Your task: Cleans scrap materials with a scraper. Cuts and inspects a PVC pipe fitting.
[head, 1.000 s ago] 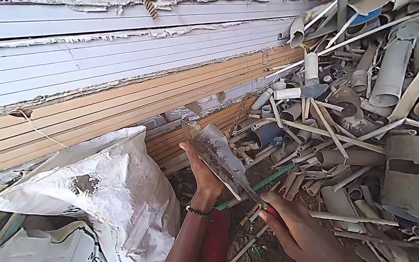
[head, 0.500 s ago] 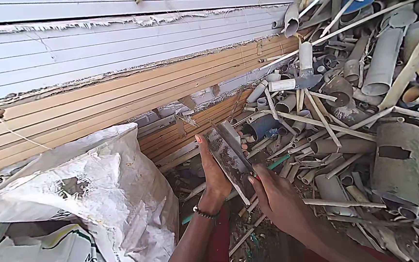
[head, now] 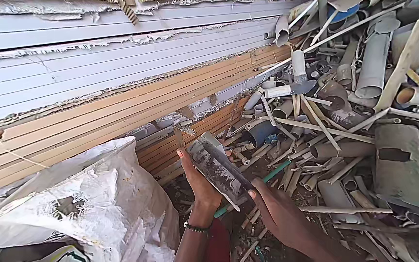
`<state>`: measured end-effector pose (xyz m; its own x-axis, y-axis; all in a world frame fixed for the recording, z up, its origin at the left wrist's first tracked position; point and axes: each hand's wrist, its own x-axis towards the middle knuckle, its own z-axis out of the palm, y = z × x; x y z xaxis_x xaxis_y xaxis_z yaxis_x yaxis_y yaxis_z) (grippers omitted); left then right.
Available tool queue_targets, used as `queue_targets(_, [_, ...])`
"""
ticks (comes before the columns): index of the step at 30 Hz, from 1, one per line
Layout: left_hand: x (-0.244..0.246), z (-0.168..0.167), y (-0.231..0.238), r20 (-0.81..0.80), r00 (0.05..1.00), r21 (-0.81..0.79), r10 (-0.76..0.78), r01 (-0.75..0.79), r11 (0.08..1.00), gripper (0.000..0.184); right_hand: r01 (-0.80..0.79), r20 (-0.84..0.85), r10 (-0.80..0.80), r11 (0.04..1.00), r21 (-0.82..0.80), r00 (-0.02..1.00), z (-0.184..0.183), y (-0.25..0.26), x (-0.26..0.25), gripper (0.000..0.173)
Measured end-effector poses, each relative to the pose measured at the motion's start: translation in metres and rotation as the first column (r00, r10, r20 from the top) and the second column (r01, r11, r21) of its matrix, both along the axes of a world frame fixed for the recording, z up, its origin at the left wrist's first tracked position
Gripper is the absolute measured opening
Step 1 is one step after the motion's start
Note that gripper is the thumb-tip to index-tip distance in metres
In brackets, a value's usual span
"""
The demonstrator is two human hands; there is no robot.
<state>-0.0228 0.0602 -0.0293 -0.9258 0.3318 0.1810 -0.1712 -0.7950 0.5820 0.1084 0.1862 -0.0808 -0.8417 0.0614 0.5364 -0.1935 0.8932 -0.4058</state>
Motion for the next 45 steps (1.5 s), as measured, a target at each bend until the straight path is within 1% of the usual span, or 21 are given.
queue_targets(1, [0.001, 0.000, 0.000, 0.023, 1.000, -0.007, -0.015, 0.015, 1.000, 0.083, 0.022, 0.021, -0.022, 1.000, -0.003, 1.000, 0.001, 0.002, 0.000, 0.037])
queue_targets(4, [0.004, -0.002, 0.004, 0.015, 0.999, 0.015, -0.033, 0.033, 0.999, 0.079, -0.102, 0.017, 0.103, 0.994, -0.037, 0.995, 0.002, -0.004, 0.002, 0.039])
queue_targets(5, [0.005, -0.002, 0.004, 0.007, 0.999, 0.029, -0.038, 0.038, 0.999, 0.078, -0.106, -0.006, 0.106, 0.994, -0.034, 0.994, 0.001, -0.007, 0.001, 0.039])
queue_targets(8, [0.004, -0.004, 0.003, 0.002, 0.996, 0.025, -0.091, 0.091, 0.996, 0.079, 0.013, 0.010, -0.012, 0.999, -0.047, 1.000, 0.003, -0.006, -0.004, 0.036])
queue_targets(9, [0.004, -0.004, 0.004, 0.005, 0.995, 0.015, -0.104, 0.104, 0.994, 0.080, 0.009, 0.058, -0.004, 0.996, -0.090, 0.998, 0.007, -0.006, -0.003, 0.037])
queue_targets(11, [0.006, -0.004, 0.006, -0.004, 0.998, -0.011, -0.065, 0.065, 0.998, 0.077, -0.114, 0.129, 0.147, 0.965, -0.236, 0.981, 0.015, -0.010, 0.005, 0.038])
queue_targets(13, [0.007, -0.004, 0.005, -0.041, 0.999, -0.027, 0.020, -0.021, 0.999, 0.073, -0.243, 0.124, 0.289, 0.923, -0.297, 0.949, 0.016, -0.014, 0.010, 0.035])
queue_targets(15, [0.003, -0.003, -0.001, -0.060, 0.991, -0.022, 0.116, -0.117, 0.993, 0.069, -0.237, 0.131, 0.264, 0.953, -0.188, 0.956, 0.014, -0.008, 0.013, 0.032])
queue_targets(17, [-0.002, 0.000, -0.005, -0.071, 0.973, -0.024, 0.221, -0.223, 0.974, 0.067, -0.053, 0.098, 0.046, 0.996, 0.068, 0.994, 0.007, 0.000, 0.013, 0.032])
queue_targets(19, [-0.006, 0.001, -0.009, -0.064, 0.958, -0.041, 0.280, -0.283, 0.958, 0.066, 0.070, 0.039, -0.078, 0.982, 0.173, 0.996, -0.003, 0.001, 0.013, 0.034])
queue_targets(23, [-0.007, 0.001, -0.009, -0.045, 0.959, -0.041, 0.281, -0.283, 0.958, 0.070, -0.141, 0.056, 0.137, 0.987, 0.071, 0.989, -0.010, -0.007, 0.019, 0.032])
queue_targets(25, [-0.006, 0.000, -0.008, -0.029, 0.969, -0.033, 0.247, -0.248, 0.968, 0.072, -0.039, 0.009, 0.038, 0.990, 0.134, 0.999, -0.018, -0.004, 0.012, 0.033])
queue_targets(27, [-0.004, -0.002, -0.006, -0.029, 0.979, -0.043, 0.202, -0.203, 0.978, 0.074, 0.015, 0.031, -0.020, 0.988, 0.151, 0.999, -0.018, 0.003, 0.007, 0.034])
queue_targets(28, [-0.003, -0.001, -0.005, -0.027, 0.982, -0.040, 0.189, -0.190, 0.981, 0.074, -0.029, 0.065, 0.021, 0.992, 0.122, 0.998, -0.015, 0.005, 0.008, 0.034])
queue_targets(31, [-0.002, 0.000, -0.004, -0.038, 0.979, -0.006, 0.200, -0.200, 0.980, 0.076, -0.257, 0.160, 0.258, 0.966, -0.025, 0.953, -0.007, 0.008, 0.010, 0.035])
queue_targets(32, [-0.002, 0.000, -0.005, -0.038, 0.971, -0.007, 0.238, -0.238, 0.971, 0.077, -0.268, 0.169, 0.269, 0.963, -0.028, 0.948, -0.008, 0.010, 0.010, 0.034])
queue_targets(36, [-0.014, -0.003, -0.011, -0.041, 0.894, -0.012, 0.446, -0.447, 0.895, 0.072, -0.056, 0.152, 0.040, 0.993, 0.101, 0.988, -0.016, 0.024, 0.009, 0.036])
queue_targets(38, [-0.021, -0.005, -0.014, -0.069, 0.864, -0.014, 0.498, -0.500, 0.866, 0.070, -0.142, 0.173, 0.130, 0.988, 0.062, 0.976, -0.015, 0.028, 0.014, 0.037])
queue_targets(40, [-0.021, -0.006, -0.015, -0.088, 0.865, -0.019, 0.494, -0.497, 0.868, 0.071, -0.208, 0.176, 0.192, 0.975, 0.078, 0.966, -0.018, 0.032, 0.016, 0.035])
queue_targets(43, [-0.015, -0.006, -0.012, -0.100, 0.902, -0.024, 0.420, -0.424, 0.905, 0.076, -0.039, 0.066, 0.025, 0.978, 0.205, 0.997, -0.024, 0.044, 0.013, 0.037])
queue_targets(45, [-0.010, -0.004, -0.008, -0.101, 0.912, -0.013, 0.397, -0.400, 0.916, 0.076, -0.046, 0.071, 0.033, 0.981, 0.188, 0.997, -0.020, 0.048, 0.013, 0.038])
